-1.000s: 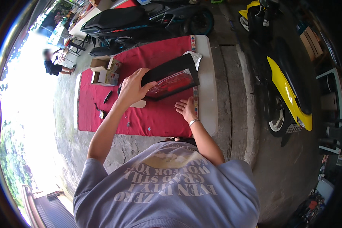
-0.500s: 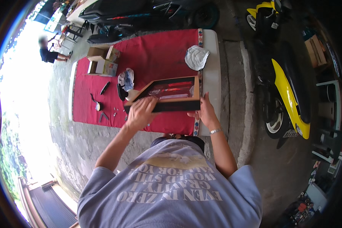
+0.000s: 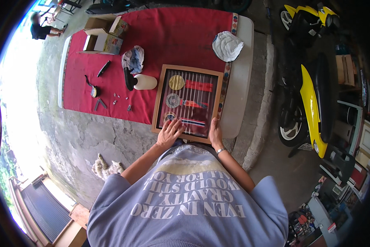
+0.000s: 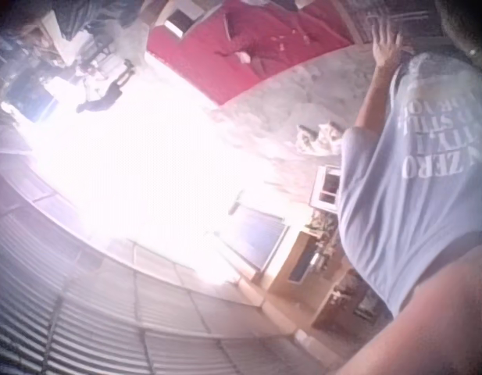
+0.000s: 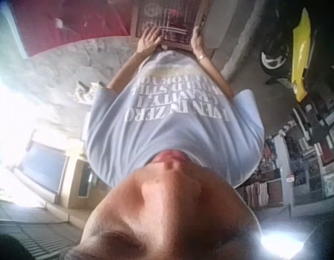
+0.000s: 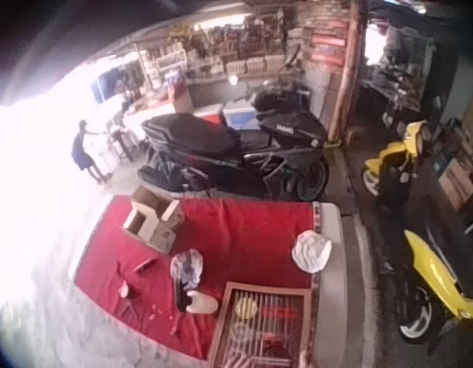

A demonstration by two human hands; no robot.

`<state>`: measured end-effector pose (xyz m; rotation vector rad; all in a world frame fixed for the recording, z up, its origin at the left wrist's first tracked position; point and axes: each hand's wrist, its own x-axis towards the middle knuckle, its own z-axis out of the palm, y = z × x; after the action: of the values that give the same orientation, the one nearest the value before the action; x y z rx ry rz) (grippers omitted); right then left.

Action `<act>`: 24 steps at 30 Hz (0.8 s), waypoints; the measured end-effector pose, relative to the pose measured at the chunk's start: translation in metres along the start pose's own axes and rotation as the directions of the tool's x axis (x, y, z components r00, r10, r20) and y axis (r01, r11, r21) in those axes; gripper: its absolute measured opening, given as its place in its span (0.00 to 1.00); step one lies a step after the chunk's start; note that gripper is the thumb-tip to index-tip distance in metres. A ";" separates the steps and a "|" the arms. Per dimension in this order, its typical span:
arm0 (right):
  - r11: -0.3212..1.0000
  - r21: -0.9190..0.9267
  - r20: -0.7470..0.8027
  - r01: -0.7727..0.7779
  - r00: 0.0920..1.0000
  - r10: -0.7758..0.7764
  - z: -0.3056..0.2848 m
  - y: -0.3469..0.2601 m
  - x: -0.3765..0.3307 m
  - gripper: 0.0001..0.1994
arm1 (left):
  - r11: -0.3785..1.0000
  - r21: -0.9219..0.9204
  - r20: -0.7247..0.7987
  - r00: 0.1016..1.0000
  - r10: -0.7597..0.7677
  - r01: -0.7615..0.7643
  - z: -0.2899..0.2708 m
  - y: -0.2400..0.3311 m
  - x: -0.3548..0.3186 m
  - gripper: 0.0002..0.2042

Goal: The person cleans a framed display case with medals using a spray bottle and cloth. They then measure the frame, mark it with a pen, and use a power drill to attach a screw to the back of the frame.

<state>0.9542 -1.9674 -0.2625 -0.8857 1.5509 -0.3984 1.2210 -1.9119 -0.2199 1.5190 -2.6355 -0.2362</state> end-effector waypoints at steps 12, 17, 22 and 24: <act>0.914 -0.404 -0.148 -0.026 0.988 -0.038 0.017 -0.030 0.001 0.43 | 0.948 0.036 0.139 0.941 0.307 -0.315 0.020 -0.040 0.001 0.21; 0.756 -0.653 -0.111 -0.038 0.993 -0.046 0.009 -0.040 0.010 0.39 | 0.955 -0.013 0.024 0.955 0.297 -0.297 0.020 -0.046 -0.008 0.17; 0.739 -0.667 -0.100 0.098 0.971 -0.219 0.013 -0.032 0.027 0.37 | 0.968 -0.149 -0.008 0.980 0.201 -0.200 0.021 -0.052 -0.017 0.17; 0.651 -0.757 -0.066 0.061 0.984 -0.168 0.009 -0.040 0.024 0.35 | 0.969 -0.203 -0.011 0.990 0.139 -0.138 0.005 -0.054 -0.018 0.18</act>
<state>0.9754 -2.0085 -0.2532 -1.6418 1.8102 0.1496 1.2750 -1.9220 -0.2347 1.2667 -2.6113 -0.4815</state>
